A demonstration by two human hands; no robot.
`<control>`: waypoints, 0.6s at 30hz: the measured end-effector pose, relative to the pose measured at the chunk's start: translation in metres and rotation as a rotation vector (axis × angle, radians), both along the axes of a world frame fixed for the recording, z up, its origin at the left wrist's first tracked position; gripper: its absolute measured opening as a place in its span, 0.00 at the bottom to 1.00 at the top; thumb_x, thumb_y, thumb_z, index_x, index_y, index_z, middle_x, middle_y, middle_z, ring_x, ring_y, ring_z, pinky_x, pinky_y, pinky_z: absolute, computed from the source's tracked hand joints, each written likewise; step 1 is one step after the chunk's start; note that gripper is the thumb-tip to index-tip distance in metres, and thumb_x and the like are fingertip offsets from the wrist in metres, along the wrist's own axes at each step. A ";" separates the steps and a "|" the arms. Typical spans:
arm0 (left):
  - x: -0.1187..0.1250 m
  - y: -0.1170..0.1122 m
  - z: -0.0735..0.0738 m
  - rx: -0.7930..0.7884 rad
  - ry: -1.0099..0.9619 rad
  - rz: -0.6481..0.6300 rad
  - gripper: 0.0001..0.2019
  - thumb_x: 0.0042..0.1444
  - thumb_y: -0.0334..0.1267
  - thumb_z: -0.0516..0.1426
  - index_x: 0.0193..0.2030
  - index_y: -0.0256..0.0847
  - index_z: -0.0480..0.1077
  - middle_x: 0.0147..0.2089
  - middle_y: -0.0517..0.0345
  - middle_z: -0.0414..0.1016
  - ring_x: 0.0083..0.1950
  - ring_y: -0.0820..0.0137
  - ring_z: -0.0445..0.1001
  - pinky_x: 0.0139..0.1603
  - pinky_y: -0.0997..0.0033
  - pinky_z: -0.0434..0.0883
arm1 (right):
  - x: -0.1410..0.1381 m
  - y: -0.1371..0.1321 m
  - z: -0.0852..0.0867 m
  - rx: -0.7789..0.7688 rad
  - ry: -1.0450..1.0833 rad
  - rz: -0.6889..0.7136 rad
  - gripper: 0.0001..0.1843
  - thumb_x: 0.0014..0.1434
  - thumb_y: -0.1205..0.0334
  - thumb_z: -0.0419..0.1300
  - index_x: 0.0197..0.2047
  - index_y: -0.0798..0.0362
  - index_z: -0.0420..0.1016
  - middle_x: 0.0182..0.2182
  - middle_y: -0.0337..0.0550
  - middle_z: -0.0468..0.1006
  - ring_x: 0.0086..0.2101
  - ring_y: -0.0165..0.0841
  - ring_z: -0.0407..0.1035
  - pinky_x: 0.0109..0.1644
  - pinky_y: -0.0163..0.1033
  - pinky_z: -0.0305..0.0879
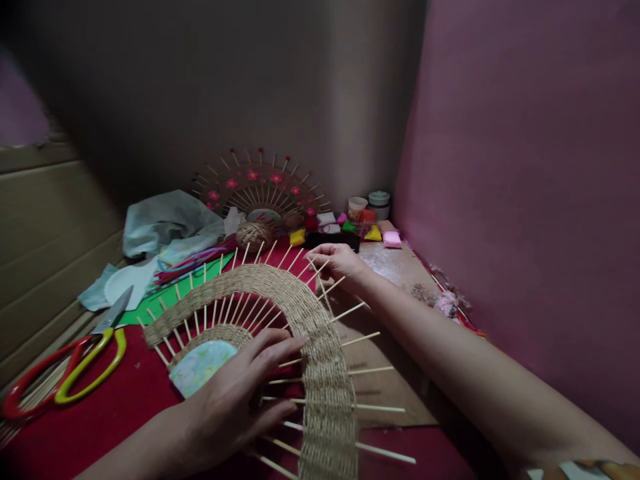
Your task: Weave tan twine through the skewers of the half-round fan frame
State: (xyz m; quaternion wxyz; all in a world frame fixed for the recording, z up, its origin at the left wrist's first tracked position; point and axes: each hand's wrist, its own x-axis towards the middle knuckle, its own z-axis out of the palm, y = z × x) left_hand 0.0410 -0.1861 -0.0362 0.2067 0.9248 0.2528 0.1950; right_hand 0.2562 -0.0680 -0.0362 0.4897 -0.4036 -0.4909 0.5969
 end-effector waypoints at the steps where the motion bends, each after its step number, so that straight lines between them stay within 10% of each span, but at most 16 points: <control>1: 0.000 0.000 0.000 0.010 -0.008 -0.004 0.29 0.55 0.33 0.52 0.63 0.46 0.46 0.56 0.47 0.56 0.54 0.64 0.63 0.50 0.62 0.68 | -0.004 -0.001 -0.002 -0.049 0.015 0.023 0.11 0.41 0.61 0.66 0.26 0.57 0.71 0.16 0.37 0.70 0.17 0.23 0.60 0.19 0.30 0.54; 18: 0.004 -0.002 0.003 0.119 -0.040 -0.018 0.24 0.54 0.33 0.54 0.58 0.39 0.55 0.55 0.45 0.59 0.54 0.65 0.61 0.51 0.65 0.67 | -0.033 -0.023 -0.008 -0.136 0.159 -0.059 0.10 0.36 0.68 0.68 0.26 0.57 0.75 0.18 0.38 0.75 0.19 0.28 0.67 0.24 0.33 0.63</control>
